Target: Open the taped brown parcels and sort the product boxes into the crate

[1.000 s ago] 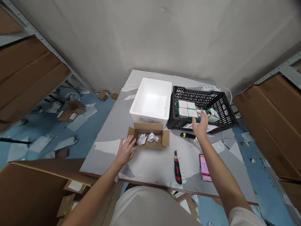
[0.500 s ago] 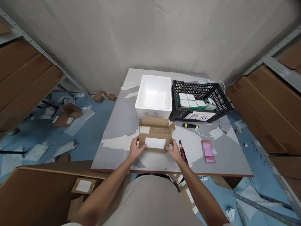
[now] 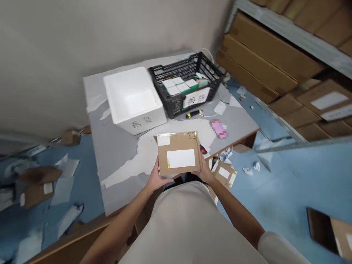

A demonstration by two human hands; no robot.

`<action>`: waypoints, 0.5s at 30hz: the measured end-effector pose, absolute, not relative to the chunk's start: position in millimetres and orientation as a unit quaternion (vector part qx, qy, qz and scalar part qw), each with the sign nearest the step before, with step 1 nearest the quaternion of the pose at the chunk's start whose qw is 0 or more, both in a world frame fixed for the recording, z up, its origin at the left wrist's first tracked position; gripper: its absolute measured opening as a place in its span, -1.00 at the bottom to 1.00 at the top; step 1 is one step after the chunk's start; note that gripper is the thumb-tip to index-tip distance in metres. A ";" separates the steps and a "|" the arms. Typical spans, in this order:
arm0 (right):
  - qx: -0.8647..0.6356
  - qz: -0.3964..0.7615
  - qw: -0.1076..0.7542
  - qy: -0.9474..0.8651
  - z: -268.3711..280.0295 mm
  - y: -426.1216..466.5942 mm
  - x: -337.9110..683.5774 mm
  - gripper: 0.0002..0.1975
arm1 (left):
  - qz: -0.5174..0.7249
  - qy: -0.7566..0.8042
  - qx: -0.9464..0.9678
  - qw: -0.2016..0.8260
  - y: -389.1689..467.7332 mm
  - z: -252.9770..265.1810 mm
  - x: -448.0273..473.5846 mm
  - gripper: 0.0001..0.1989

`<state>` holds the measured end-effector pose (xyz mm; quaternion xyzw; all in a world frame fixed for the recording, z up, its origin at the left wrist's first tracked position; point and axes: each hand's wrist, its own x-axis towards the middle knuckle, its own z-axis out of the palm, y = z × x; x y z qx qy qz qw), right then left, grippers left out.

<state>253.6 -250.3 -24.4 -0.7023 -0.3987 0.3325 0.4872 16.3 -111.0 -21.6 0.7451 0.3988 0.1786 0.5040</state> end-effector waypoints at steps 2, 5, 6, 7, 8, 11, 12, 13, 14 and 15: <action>-0.768 0.230 0.493 -0.337 -9.4 -288.9 261.0 -0.08 | 0.182 0.401 0.769 0.463 -117.9 -5.7 48.9 0.14; -0.853 0.060 0.481 -0.193 6.7 -344.9 261.8 -0.24 | 0.208 0.364 0.798 0.433 -141.0 8.5 115.6 -0.11; -0.871 0.021 0.467 -0.150 10.3 -360.2 260.3 -0.24 | 0.210 0.331 0.811 0.433 -150.9 10.8 138.4 -0.15; -0.884 -0.006 0.453 -0.113 13.1 -373.7 258.7 -0.21 | 0.208 0.296 0.824 0.437 -161.0 12.0 159.9 -0.15; -0.894 -0.021 0.440 -0.083 15.3 -385.3 257.2 -0.17 | 0.201 0.262 0.833 0.444 -171.0 12.2 179.4 -0.12; -0.913 -0.030 0.407 -0.005 19.3 -412.3 255.3 -0.07 | 0.171 0.191 0.839 0.481 -198.3 6.2 224.1 -0.06; -0.917 -0.026 0.398 0.022 19.8 -419.3 255.6 -0.07 | 0.157 0.180 0.835 0.495 -206.5 2.2 234.4 -0.08; -0.918 -0.022 0.393 0.047 19.9 -425.2 256.3 -0.09 | 0.141 0.174 0.832 0.508 -214.6 -2.5 242.7 -0.10; -0.918 -0.021 0.391 0.068 19.4 -429.9 257.3 -0.12 | 0.126 0.173 0.828 0.519 -222.6 -7.6 249.2 -0.12; -0.917 -0.024 0.389 0.088 18.4 -433.5 258.6 -0.16 | 0.112 0.178 0.823 0.528 -230.5 -12.9 254.2 -0.15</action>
